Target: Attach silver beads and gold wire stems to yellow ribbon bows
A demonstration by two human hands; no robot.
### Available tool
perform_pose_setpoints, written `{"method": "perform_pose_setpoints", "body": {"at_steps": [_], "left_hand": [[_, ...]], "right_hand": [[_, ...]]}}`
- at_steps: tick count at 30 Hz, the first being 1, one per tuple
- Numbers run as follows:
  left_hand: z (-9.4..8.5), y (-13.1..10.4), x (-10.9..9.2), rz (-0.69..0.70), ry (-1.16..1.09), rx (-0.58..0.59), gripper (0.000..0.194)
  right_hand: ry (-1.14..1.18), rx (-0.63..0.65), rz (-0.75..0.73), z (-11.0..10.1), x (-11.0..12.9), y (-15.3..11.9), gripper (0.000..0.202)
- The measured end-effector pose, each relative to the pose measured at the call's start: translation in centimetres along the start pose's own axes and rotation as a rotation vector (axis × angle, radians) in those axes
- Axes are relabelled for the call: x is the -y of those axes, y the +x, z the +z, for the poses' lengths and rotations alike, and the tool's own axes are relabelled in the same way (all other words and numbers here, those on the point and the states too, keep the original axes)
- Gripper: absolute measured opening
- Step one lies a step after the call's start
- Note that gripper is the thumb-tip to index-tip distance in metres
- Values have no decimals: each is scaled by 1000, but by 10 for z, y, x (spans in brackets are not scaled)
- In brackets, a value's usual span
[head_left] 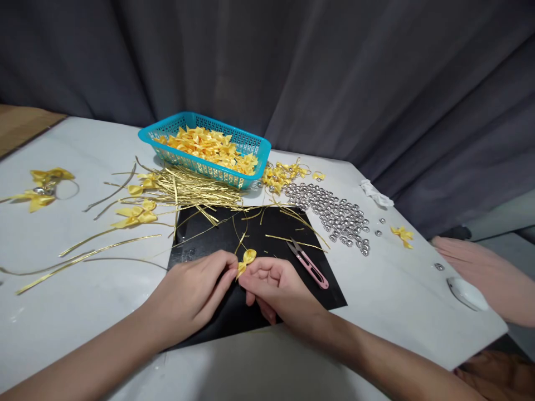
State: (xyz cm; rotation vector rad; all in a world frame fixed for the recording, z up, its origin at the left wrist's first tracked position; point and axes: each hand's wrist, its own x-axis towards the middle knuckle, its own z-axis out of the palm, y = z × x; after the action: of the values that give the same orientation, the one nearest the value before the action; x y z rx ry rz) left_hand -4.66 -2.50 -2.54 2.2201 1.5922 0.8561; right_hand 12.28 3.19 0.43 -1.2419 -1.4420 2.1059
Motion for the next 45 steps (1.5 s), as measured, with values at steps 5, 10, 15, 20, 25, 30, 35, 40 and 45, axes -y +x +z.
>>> {"method": "perform_pose_setpoints", "body": {"at_steps": [5, 10, 15, 20, 25, 30, 35, 40, 45], "left_hand": [[-1, 0, -1, -22, -48, 17, 22], [-2, -1, 0, -107, -161, 29, 21], [-7, 2, -1, -224, -299, 32, 23], [-12, 8, 1, -321, -507, 81, 28], [-15, 10, 0, -365, -640, 102, 26], [-15, 11, -1, -388, -646, 184, 27], [-12, 12, -3, -418, -769, 171, 21], [-8, 15, 0, -478, -862, 102, 25], [-8, 14, 6, -485, -811, 34, 18]], "right_hand": [[-4, 63, -13, -1, -1, 0, 38], [48, 67, -55, -1, -4, 3, 38], [-195, -71, -137, -1, 4, 3, 30], [-210, -115, -248, -11, 6, 4, 27], [-73, 1, -212, -20, 0, 13, 37], [-18, -36, -211, -19, -2, 17, 31], [42, -25, -170, -16, 0, 15, 31], [35, -87, -94, -13, 0, 14, 36], [25, -55, -94, -16, 2, 11, 37]]}}
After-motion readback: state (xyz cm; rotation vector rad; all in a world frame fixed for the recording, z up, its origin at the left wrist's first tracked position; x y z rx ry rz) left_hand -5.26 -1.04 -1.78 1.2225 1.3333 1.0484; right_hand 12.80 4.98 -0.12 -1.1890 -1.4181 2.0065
